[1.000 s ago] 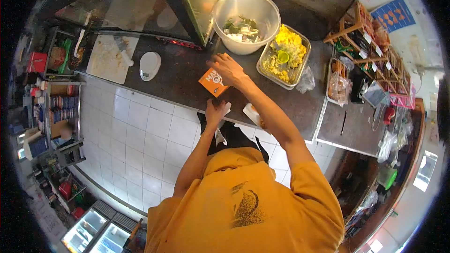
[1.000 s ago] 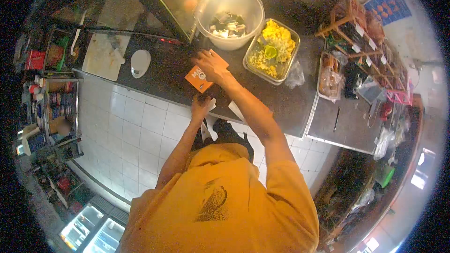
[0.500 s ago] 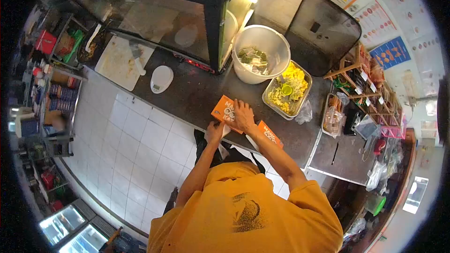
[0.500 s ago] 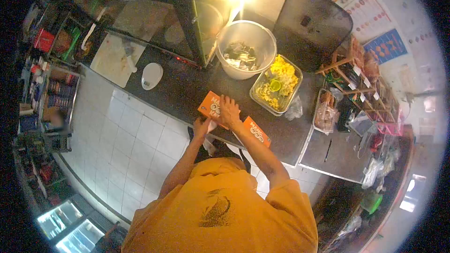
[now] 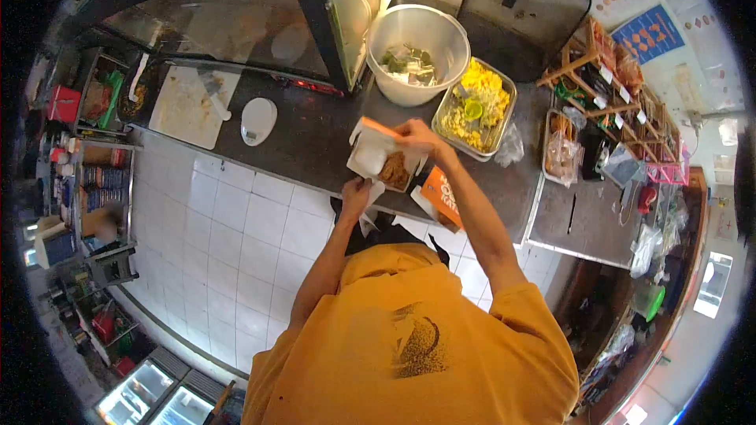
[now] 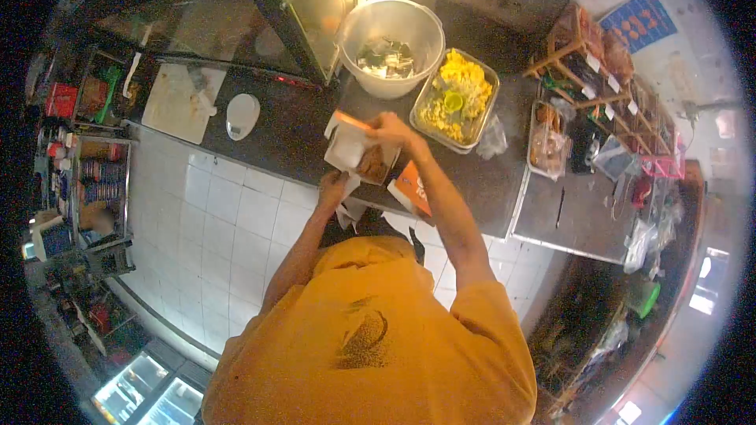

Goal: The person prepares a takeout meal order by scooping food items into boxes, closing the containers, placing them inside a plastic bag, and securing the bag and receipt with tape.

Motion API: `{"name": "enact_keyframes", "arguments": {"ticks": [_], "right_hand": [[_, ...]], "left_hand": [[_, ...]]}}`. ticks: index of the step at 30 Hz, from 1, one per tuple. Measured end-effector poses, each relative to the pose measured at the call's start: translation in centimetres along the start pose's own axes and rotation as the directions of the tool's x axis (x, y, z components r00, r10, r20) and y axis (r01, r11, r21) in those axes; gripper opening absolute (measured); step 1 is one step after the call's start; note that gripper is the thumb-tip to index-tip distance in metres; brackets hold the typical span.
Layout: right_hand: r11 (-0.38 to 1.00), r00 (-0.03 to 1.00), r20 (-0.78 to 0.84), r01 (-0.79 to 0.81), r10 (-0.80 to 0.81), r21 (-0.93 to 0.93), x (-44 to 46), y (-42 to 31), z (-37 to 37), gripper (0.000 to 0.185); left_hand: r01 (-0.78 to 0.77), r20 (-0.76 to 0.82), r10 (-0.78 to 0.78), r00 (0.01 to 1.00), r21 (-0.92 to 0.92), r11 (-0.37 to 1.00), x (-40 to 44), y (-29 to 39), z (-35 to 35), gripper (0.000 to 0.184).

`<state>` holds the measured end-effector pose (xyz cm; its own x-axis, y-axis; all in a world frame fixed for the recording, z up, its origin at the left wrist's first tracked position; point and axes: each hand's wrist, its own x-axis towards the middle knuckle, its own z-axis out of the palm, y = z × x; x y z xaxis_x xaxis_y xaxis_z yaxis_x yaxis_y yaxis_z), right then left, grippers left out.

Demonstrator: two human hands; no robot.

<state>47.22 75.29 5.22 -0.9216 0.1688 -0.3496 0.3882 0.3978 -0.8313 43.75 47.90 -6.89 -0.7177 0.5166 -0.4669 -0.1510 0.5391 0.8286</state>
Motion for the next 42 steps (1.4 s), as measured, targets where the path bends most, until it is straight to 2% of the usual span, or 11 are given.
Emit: {"name": "enact_keyframes", "arguments": {"ticks": [4, 8, 11, 18, 25, 28, 32, 36, 38, 39, 42], "right_hand": [[0.975, 0.992, -0.117, -0.06, 0.035, -0.215, -0.4, -2.4, -4.7, 0.038], [0.904, 0.824, -0.496, 0.044, -0.274, -0.426, -3.5, -5.9, -3.9, 0.039], [0.983, 0.811, -0.568, 0.182, -0.141, 0.016, -7.8, -12.9, 0.0, 0.047], [0.86, 0.942, -0.297, 0.018, 0.157, 0.51, -8.7, -18.2, 7.5, 0.033], [0.933, 0.818, -0.567, 0.122, 0.099, 0.339, -8.9, -18.1, 7.7, 0.018], [0.961, 0.891, -0.453, 0.1, 0.028, 0.257, -9.9, -16.4, 8.4, 0.031], [0.802, 0.99, -0.092, -0.031, 0.106, 0.597, -10.0, -15.1, 8.2, 0.03], [0.994, 0.956, 0.292, 0.008, -0.039, 0.105, -7.6, -16.7, -0.5, 0.019], [0.89, 0.857, -0.249, 0.452, -0.451, -0.053, -1.8, -13.4, -5.7, 0.016], [0.976, 0.921, -0.365, 0.186, -0.133, 0.114, 0.3, -14.5, -8.6, 0.01], [0.804, 0.915, -0.374, -0.109, -0.149, -0.585, 13.8, -6.0, -13.6, 0.016]], "left_hand": [[0.118, 0.035, -0.122, 0.992, 0.091, 0.989, -0.5, 2.6, -1.5, 0.051], [0.115, 0.126, -0.062, 0.99, -0.47, 0.875, -1.0, 6.8, -7.9, 0.055], [0.31, 0.324, 0.001, 0.946, -0.905, 0.291, -2.1, 16.2, -12.4, 0.057], [0.566, 0.471, 0.484, 0.737, -0.822, -0.063, 1.5, 20.8, -11.7, 0.083], [-0.02, 0.35, 0.36, 0.865, -0.693, 0.721, -1.0, 21.5, -10.3, 0.057], [0.269, 0.412, 0.16, 0.897, -0.797, 0.541, -1.0, 21.4, -11.2, 0.043], [0.012, 0.26, 0.177, 0.949, -0.593, 0.805, -3.1, 24.0, -12.8, 0.039], [-0.106, -0.112, 0.046, 0.993, -0.62, 0.777, -3.3, 22.7, -13.9, 0.036], [-0.098, -0.167, -0.02, 0.986, -0.666, 0.74, -3.1, 22.3, -15.6, 0.032], [-0.11, -0.237, -0.084, 0.968, -0.7, 0.705, -3.6, 22.6, -15.8, 0.032], [-0.033, -0.215, -0.193, 0.957, -0.746, 0.665, -4.6, 22.4, -16.6, 0.038]]}}
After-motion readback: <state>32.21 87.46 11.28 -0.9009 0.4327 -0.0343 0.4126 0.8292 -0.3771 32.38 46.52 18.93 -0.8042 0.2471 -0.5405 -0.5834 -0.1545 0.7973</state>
